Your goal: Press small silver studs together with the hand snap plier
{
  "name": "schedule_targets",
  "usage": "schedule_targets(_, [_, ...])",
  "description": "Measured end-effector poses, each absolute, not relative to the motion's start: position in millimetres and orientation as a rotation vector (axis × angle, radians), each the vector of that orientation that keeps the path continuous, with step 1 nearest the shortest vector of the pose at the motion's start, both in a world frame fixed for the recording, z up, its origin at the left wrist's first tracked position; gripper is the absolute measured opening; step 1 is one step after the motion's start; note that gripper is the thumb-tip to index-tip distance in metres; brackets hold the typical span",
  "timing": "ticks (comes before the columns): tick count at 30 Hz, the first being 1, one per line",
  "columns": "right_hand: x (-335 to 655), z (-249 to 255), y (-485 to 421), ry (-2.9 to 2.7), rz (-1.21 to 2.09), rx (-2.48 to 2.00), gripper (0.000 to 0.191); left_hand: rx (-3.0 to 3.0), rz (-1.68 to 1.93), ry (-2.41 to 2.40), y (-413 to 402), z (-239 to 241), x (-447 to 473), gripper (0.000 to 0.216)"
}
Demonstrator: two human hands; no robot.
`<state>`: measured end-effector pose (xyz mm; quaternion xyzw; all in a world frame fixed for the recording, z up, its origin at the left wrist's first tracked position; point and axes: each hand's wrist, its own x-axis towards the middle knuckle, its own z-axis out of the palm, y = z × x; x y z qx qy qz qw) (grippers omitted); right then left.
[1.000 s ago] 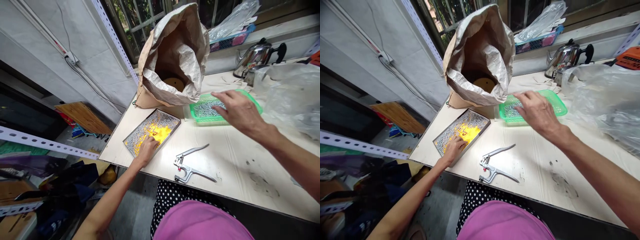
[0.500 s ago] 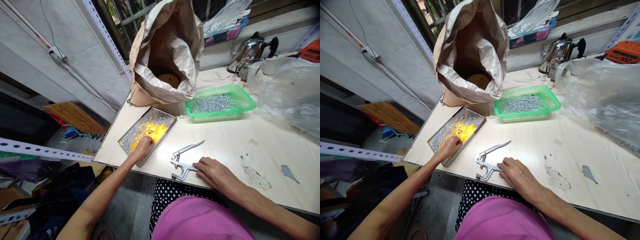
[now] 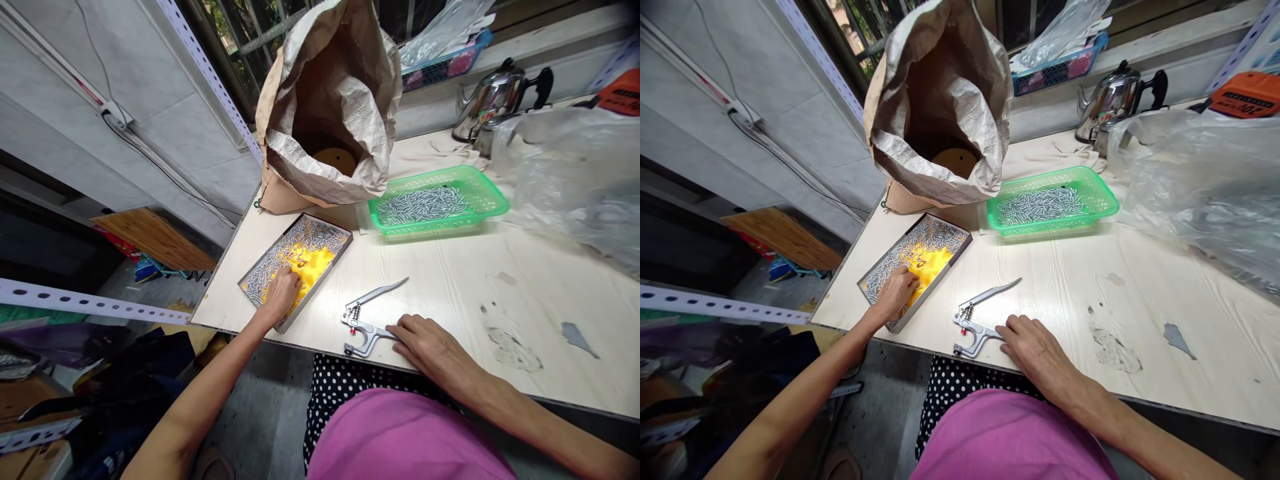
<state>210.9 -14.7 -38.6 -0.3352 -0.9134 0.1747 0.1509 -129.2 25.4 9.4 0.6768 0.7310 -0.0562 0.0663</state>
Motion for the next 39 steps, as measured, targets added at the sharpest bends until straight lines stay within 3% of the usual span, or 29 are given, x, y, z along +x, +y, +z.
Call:
schedule_targets(7, [211.8,-42.4,-18.1,-2.589,0.447,-0.95,0.018,2.212,-0.198,1.979,24.2,8.7,-124.6,0.023])
schedule_targets(12, [210.8,-41.0,-17.4,-2.608,0.467,-0.984,0.016,2.063,0.147,2.061,17.2,20.4,-113.2,0.018])
schedule_targets(16, [209.2,-36.9,-15.0,-2.624,0.482,-1.016,0.016,1.488,0.501,1.898,-3.4,27.1,-78.1,0.02])
schedule_targets(26, [209.9,-36.5,-15.3,-2.612,0.487,-1.038,0.021,0.811,0.381,1.621,-40.4,-3.6,-30.5,0.052])
schedule_targets(39, [209.1,-33.6,-16.7,-2.626,0.438,-1.062,0.021,0.885,0.231,1.614,-31.3,-3.4,-30.0,0.041])
